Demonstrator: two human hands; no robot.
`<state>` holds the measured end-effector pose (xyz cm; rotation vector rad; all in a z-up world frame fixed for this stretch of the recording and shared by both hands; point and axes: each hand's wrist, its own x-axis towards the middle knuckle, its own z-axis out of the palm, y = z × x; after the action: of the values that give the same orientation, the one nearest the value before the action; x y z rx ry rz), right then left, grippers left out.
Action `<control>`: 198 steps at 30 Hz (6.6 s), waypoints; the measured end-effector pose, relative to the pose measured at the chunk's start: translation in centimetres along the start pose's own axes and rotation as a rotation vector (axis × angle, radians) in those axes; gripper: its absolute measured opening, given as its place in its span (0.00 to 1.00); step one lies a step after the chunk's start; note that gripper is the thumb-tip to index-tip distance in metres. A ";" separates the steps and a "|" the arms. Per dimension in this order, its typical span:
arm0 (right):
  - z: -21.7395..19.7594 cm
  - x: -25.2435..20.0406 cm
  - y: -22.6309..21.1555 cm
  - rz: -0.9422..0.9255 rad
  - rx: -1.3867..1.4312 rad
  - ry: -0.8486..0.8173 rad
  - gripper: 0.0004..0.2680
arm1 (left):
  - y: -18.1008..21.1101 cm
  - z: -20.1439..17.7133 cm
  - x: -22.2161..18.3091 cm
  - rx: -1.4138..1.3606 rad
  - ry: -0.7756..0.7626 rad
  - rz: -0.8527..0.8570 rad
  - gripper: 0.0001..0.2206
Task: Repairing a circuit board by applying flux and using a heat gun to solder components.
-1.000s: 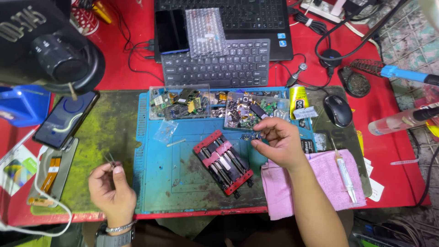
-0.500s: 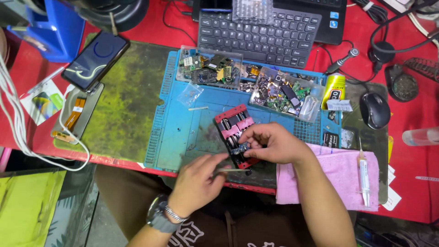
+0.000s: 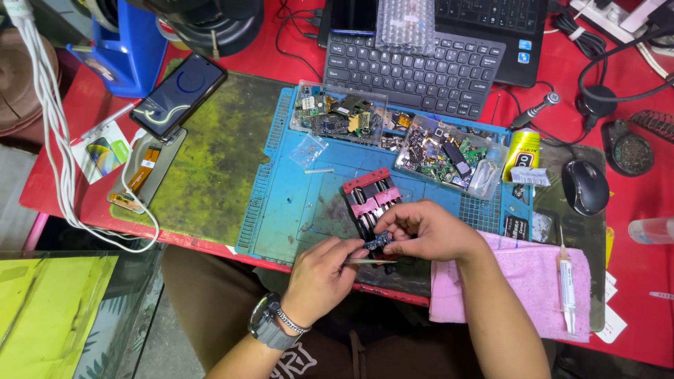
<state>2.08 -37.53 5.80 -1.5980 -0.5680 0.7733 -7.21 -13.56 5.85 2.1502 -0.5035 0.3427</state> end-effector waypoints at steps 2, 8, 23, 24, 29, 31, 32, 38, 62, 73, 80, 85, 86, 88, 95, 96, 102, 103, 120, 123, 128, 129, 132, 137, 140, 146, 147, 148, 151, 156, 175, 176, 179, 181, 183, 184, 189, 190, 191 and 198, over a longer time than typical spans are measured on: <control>0.0 0.1 0.3 0.012 0.008 -0.007 0.11 | 0.0 0.0 -0.1 0.019 -0.015 -0.013 0.06; 0.2 0.2 0.0 0.030 -0.002 -0.025 0.10 | -0.1 0.0 -0.5 0.055 -0.034 -0.021 0.09; 2.1 -5.0 -4.2 0.155 -0.425 0.780 0.04 | -2.1 0.5 -2.2 0.144 0.037 0.042 0.09; 3.0 -6.0 -3.9 0.074 -0.586 0.911 0.02 | -2.5 0.7 -2.4 0.158 0.057 0.052 0.11; 11.0 -6.6 0.1 0.119 -0.717 0.951 0.05 | -2.6 1.1 -2.0 0.181 0.100 0.078 0.07; 13.1 -5.7 1.2 0.087 -0.783 0.970 0.08 | -2.7 1.1 -2.1 0.197 0.097 0.080 0.07; 13.7 -5.1 1.7 0.058 -0.886 1.072 0.07 | -2.7 1.0 -2.1 0.192 0.093 0.086 0.07; 14.3 -4.8 2.4 -0.192 -0.919 1.100 0.03 | -2.5 0.7 -1.9 0.169 0.094 0.083 0.07; 13.8 -5.9 2.2 -0.269 -0.830 0.972 0.04 | -2.5 1.0 -1.9 0.197 0.067 0.076 0.05; 13.9 -5.7 1.8 -0.304 -0.711 1.013 0.06 | -2.5 0.8 -1.7 0.190 0.057 0.102 0.05; 13.8 -5.9 2.1 -0.262 -0.760 0.969 0.03 | -2.4 0.7 -1.7 0.200 0.048 0.104 0.06; 13.7 -6.0 1.9 -0.297 -0.773 0.863 0.08 | -2.5 0.7 -1.8 0.200 0.046 0.105 0.07; 13.8 -6.2 2.3 -0.272 -0.767 0.954 0.02 | -2.5 0.7 -1.8 0.202 0.045 0.102 0.06; 13.9 -6.1 2.1 -0.243 -0.758 1.043 0.08 | -2.4 0.7 -1.9 0.204 0.043 0.095 0.06; 13.9 -5.8 2.0 -0.296 -0.730 0.987 0.04 | -2.5 0.7 -1.9 0.199 0.045 0.105 0.07; 13.9 -5.6 2.2 -0.321 -0.811 0.913 0.05 | -2.5 0.7 -1.9 0.197 0.032 0.104 0.07; 14.1 -5.5 3.3 -0.257 -0.844 1.046 0.06 | -2.6 0.9 -1.8 0.204 0.057 0.115 0.06; 14.2 -5.5 2.9 -0.255 -0.844 1.046 0.06 | -2.6 0.9 -1.8 0.202 0.055 0.114 0.06; 14.1 -5.9 3.7 0.018 -0.728 1.181 0.15 | -2.7 0.9 -1.9 0.182 0.062 0.112 0.07; 13.8 -5.9 2.2 0.121 -0.632 1.147 0.33 | -2.7 0.9 -1.9 0.195 0.060 0.114 0.07; 13.2 -6.0 1.9 0.284 -0.567 1.065 0.31 | -2.8 0.9 -2.0 0.211 0.048 0.110 0.07; 13.1 -6.1 1.5 0.255 -0.514 1.075 0.25 | -2.8 0.9 -2.0 0.200 0.042 0.109 0.07; 12.8 -6.0 1.3 0.379 -0.517 1.018 0.39 | -2.8 0.9 -1.9 0.202 0.041 0.110 0.08; 12.9 -6.0 0.9 0.293 -0.508 1.016 0.31 | -2.8 1.0 -2.0 0.209 0.055 0.121 0.07; 13.0 -6.0 1.4 0.269 -0.536 1.013 0.33 | -2.7 1.0 -2.0 0.213 0.050 0.118 0.07; 13.1 -6.0 1.8 0.261 -0.583 1.009 0.32 | -2.5 0.9 -1.9 0.219 0.057 0.112 0.07; 13.1 -5.9 2.1 0.299 -0.625 1.014 0.37 | -2.5 1.0 -1.9 0.218 0.051 0.106 0.07; 13.1 -6.0 2.1 0.298 -0.625 1.014 0.37 | -2.5 1.0 -1.9 0.218 0.052 0.106 0.07; 13.0 -6.0 1.9 0.167 -0.591 1.031 0.22 | -2.6 0.9 -2.0 0.211 0.059 0.118 0.07; 13.2 -5.8 1.9 0.283 -0.630 1.030 0.25 | -2.6 1.0 -2.1 0.218 0.043 0.102 0.07; 13.1 -5.8 1.8 0.371 -0.637 0.982 0.37 | -2.6 0.8 -1.9 0.186 0.033 0.106 0.07; 13.1 -5.8 2.2 0.335 -0.631 0.997 0.31 | -2.7 0.8 -1.9 0.193 0.032 0.103 0.07; 13.2 -5.8 2.0 0.323 -0.639 0.995 0.28 | -2.8 0.8 -2.0 0.202 0.026 0.097 0.08; 13.2 -5.8 2.1 0.348 -0.654 0.979 0.30 | -2.7 0.8 -2.0 0.203 0.023 0.094 0.08; 13.2 -5.9 2.6 0.277 -0.661 1.001 0.27 | -2.8 0.8 -2.0 0.201 0.022 0.097 0.08; 13.1 -5.8 2.5 0.278 -0.660 1.001 0.27 | -2.8 0.8 -2.0 0.201 0.021 0.096 0.08; 13.2 -5.8 2.3 0.283 -0.712 0.989 0.32 | -2.7 0.7 -1.9 0.189 0.013 0.104 0.09; 13.1 -5.8 2.3 0.282 -0.711 0.989 0.32 | -2.7 0.7 -1.9 0.189 0.013 0.104 0.09; 13.1 -5.9 2.3 0.289 -0.668 0.992 0.28 | -2.7 0.8 -1.9 0.200 0.013 0.104 0.09; 13.2 -6.2 3.0 0.208 -0.657 0.990 0.22 | -2.7 0.8 -2.0 0.212 0.019 0.109 0.07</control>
<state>-12.05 -33.91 3.02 -2.3975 0.1051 -0.1635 -7.63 -12.33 2.67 2.3263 -0.5974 0.4964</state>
